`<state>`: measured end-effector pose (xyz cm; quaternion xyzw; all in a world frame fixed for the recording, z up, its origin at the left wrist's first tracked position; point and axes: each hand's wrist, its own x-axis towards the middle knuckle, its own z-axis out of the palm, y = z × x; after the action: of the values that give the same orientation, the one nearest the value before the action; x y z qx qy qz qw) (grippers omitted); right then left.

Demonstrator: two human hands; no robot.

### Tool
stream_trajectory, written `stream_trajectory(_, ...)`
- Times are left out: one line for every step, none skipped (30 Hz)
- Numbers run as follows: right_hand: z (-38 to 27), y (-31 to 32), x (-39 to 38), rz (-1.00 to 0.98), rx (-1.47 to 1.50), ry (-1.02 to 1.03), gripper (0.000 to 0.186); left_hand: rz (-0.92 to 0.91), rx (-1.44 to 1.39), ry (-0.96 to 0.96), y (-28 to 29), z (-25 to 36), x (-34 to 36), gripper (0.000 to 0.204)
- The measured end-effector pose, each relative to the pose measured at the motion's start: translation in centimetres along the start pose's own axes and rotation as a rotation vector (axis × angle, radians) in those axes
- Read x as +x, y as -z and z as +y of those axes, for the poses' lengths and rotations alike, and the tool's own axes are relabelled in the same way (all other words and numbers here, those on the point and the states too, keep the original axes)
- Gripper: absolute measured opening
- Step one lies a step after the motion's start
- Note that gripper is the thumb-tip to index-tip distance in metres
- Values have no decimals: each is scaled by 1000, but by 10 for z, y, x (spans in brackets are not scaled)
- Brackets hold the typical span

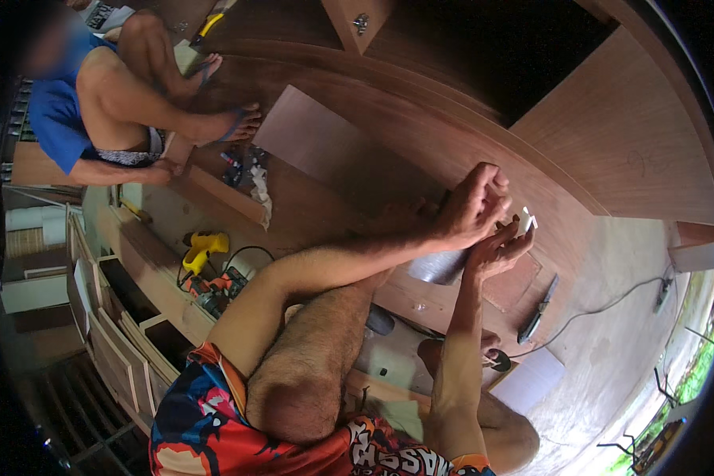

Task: The person trims a piece of laminate with a utility knife, applies tape to the back, and then lifts the laminate to position it on a wooden cabinet.

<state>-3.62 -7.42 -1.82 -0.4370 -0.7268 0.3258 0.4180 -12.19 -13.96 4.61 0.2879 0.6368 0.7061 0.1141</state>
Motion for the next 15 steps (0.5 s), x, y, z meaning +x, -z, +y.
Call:
stream_trajectory(4,-5,-2,27,-14,96,48,-22,41,-29,3,8,3,33)
stream_trajectory(9,-6,-3,34,-16,121,50,-31,24,-31,3,14,4,33)
stream_trajectory(14,-7,-5,46,-18,145,52,-45,6,-36,4,20,7,33)
stream_trajectory(1,-7,-9,19,-99,33,46,-38,17,-32,10,28,7,33)
stream_trajectory(-3,-8,-10,18,21,-14,44,-33,-31,-22,17,34,9,32)
stream_trajectory(-5,-11,-9,25,140,-62,43,-34,-82,-14,28,38,14,32)
stream_trajectory(-4,-13,-6,33,253,-110,41,-35,-136,-2,37,43,19,32)
stream_trajectory(2,-16,0,43,300,-100,40,42,-145,-10,45,48,25,30)
stream_trajectory(9,-18,7,105,294,-76,40,167,-221,-41,50,42,34,31)
stream_trajectory(15,-16,13,103,375,-126,39,246,-197,-54,55,41,40,33)
stream_trajectory(13,-17,6,95,459,-192,39,317,-70,2,70,33,40,35)
stream_trajectory(28,-23,12,108,470,-228,39,401,-5,66,69,40,39,34)
stream_trajectory(23,-28,2,91,480,-252,38,428,-58,75,87,30,29,34)
stream_trajectory(21,-31,-1,80,479,-261,37,425,-103,206,91,37,19,40)
stream_trajectory(1,-33,-11,60,493,-269,37,398,-113,335,91,47,12,47)
